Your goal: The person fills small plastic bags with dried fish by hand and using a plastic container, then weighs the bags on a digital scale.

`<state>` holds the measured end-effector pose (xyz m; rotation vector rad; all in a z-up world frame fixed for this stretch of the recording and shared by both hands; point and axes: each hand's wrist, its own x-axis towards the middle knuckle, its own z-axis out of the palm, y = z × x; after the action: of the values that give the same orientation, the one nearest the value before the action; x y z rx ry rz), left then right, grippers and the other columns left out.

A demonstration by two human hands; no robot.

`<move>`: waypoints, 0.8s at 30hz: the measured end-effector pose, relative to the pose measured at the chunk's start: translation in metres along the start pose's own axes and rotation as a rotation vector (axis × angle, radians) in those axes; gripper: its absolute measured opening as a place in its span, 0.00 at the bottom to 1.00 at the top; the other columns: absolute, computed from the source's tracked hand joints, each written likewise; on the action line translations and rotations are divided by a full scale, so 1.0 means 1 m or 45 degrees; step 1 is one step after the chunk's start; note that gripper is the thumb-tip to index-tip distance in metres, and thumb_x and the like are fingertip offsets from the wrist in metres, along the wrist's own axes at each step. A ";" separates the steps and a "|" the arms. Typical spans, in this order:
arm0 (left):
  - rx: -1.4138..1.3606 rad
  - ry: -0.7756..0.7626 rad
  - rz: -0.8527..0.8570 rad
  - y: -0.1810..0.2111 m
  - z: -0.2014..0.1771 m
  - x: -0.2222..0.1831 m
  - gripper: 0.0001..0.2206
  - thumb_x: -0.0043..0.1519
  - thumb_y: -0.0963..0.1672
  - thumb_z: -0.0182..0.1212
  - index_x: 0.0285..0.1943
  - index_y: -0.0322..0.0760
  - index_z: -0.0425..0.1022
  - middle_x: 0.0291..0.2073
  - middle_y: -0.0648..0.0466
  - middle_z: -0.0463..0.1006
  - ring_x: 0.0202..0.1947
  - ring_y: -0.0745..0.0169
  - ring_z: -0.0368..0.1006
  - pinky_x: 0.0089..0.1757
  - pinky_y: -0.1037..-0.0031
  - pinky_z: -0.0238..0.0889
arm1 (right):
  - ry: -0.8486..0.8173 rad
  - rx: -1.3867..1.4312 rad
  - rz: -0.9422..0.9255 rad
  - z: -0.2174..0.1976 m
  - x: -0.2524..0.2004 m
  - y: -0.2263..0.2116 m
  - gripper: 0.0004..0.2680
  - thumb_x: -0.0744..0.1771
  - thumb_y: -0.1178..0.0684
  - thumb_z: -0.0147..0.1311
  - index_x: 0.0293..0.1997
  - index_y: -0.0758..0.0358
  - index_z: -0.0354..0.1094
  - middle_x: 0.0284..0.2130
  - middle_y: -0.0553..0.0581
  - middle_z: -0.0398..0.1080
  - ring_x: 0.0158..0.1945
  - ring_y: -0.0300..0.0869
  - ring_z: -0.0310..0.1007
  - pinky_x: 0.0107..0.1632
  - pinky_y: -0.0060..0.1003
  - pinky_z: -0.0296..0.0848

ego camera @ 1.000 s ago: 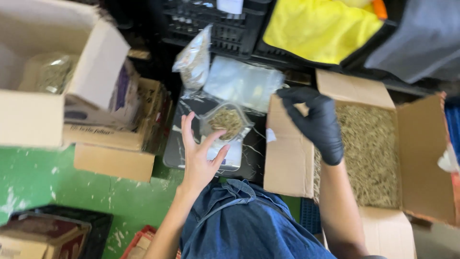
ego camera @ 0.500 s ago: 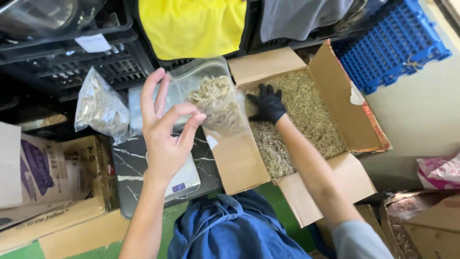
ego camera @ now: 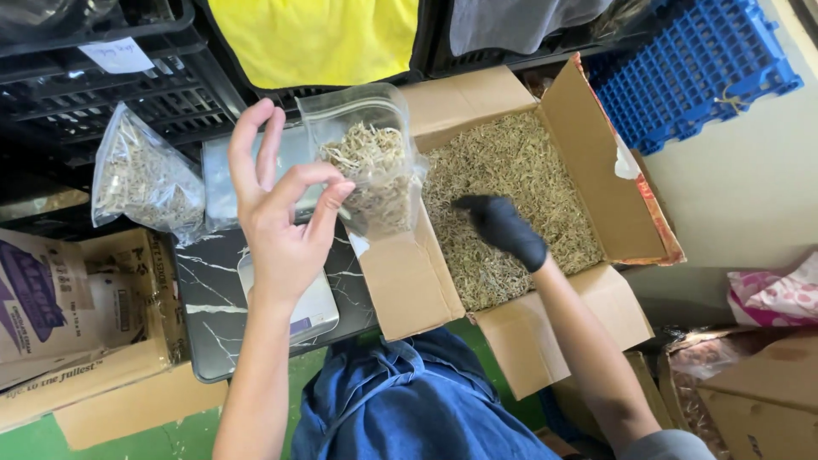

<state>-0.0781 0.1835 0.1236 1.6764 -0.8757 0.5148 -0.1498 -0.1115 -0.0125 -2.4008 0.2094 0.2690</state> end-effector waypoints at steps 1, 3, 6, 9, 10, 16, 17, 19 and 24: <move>0.002 0.000 -0.004 0.000 0.000 -0.001 0.06 0.70 0.40 0.61 0.39 0.34 0.77 0.69 0.43 0.51 0.75 0.37 0.54 0.76 0.40 0.51 | -0.004 0.000 0.000 -0.004 0.007 0.024 0.14 0.71 0.65 0.41 0.56 0.57 0.74 0.58 0.58 0.74 0.56 0.47 0.78 0.58 0.44 0.79; -0.020 0.015 -0.032 0.001 -0.001 -0.001 0.07 0.71 0.41 0.60 0.39 0.34 0.77 0.69 0.44 0.51 0.75 0.38 0.54 0.77 0.41 0.51 | 0.372 0.088 -0.301 -0.013 0.023 0.070 0.10 0.67 0.66 0.53 0.50 0.62 0.77 0.49 0.61 0.78 0.54 0.48 0.79 0.62 0.41 0.75; -0.019 0.021 -0.047 0.001 -0.001 -0.003 0.05 0.71 0.40 0.62 0.40 0.35 0.77 0.70 0.45 0.51 0.76 0.34 0.55 0.77 0.42 0.52 | 0.169 -0.098 -0.226 -0.022 0.039 0.039 0.17 0.64 0.63 0.59 0.61 0.61 0.70 0.58 0.60 0.73 0.58 0.51 0.75 0.61 0.45 0.74; 0.007 0.012 -0.027 -0.001 0.003 -0.004 0.06 0.70 0.41 0.62 0.40 0.34 0.78 0.69 0.45 0.51 0.76 0.39 0.54 0.77 0.41 0.52 | -0.081 -0.746 -0.295 0.020 0.077 0.060 0.21 0.64 0.46 0.56 0.67 0.37 0.65 0.61 0.56 0.64 0.59 0.58 0.64 0.59 0.58 0.63; 0.012 0.010 -0.034 0.001 0.004 -0.007 0.06 0.70 0.41 0.62 0.40 0.34 0.78 0.69 0.45 0.51 0.76 0.39 0.54 0.77 0.41 0.52 | -0.087 -0.742 -0.297 0.017 0.077 0.056 0.21 0.64 0.46 0.56 0.67 0.37 0.65 0.61 0.56 0.64 0.59 0.58 0.64 0.59 0.58 0.63; -0.052 -0.031 -0.056 0.000 0.002 0.000 0.06 0.70 0.41 0.61 0.39 0.34 0.78 0.69 0.45 0.51 0.76 0.34 0.54 0.76 0.42 0.53 | 0.116 0.016 -0.042 -0.045 0.070 0.102 0.13 0.68 0.58 0.54 0.60 0.60 0.72 0.56 0.63 0.74 0.54 0.51 0.76 0.58 0.49 0.75; -0.052 -0.037 -0.042 -0.001 0.004 0.002 0.06 0.70 0.40 0.62 0.39 0.34 0.78 0.69 0.45 0.51 0.76 0.37 0.54 0.77 0.42 0.52 | 0.090 0.353 -0.033 -0.051 0.063 0.122 0.14 0.69 0.55 0.52 0.63 0.62 0.68 0.55 0.59 0.74 0.54 0.43 0.74 0.57 0.38 0.72; -0.065 -0.054 -0.023 -0.002 0.010 0.004 0.06 0.70 0.39 0.63 0.39 0.34 0.78 0.69 0.46 0.50 0.76 0.40 0.53 0.77 0.41 0.51 | 0.080 0.695 -0.014 -0.064 0.041 0.132 0.16 0.70 0.53 0.51 0.67 0.64 0.64 0.53 0.55 0.74 0.54 0.35 0.71 0.55 0.27 0.70; -0.106 -0.077 -0.001 -0.006 0.025 0.013 0.05 0.70 0.40 0.64 0.40 0.34 0.78 0.70 0.45 0.51 0.76 0.39 0.53 0.77 0.41 0.52 | 0.189 0.729 0.029 -0.088 0.003 0.100 0.17 0.71 0.42 0.44 0.62 0.58 0.69 0.65 0.52 0.68 0.64 0.39 0.68 0.54 0.35 0.75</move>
<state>-0.0677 0.1570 0.1216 1.6235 -0.9277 0.4234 -0.1571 -0.2445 -0.0118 -1.8495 0.3321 0.0292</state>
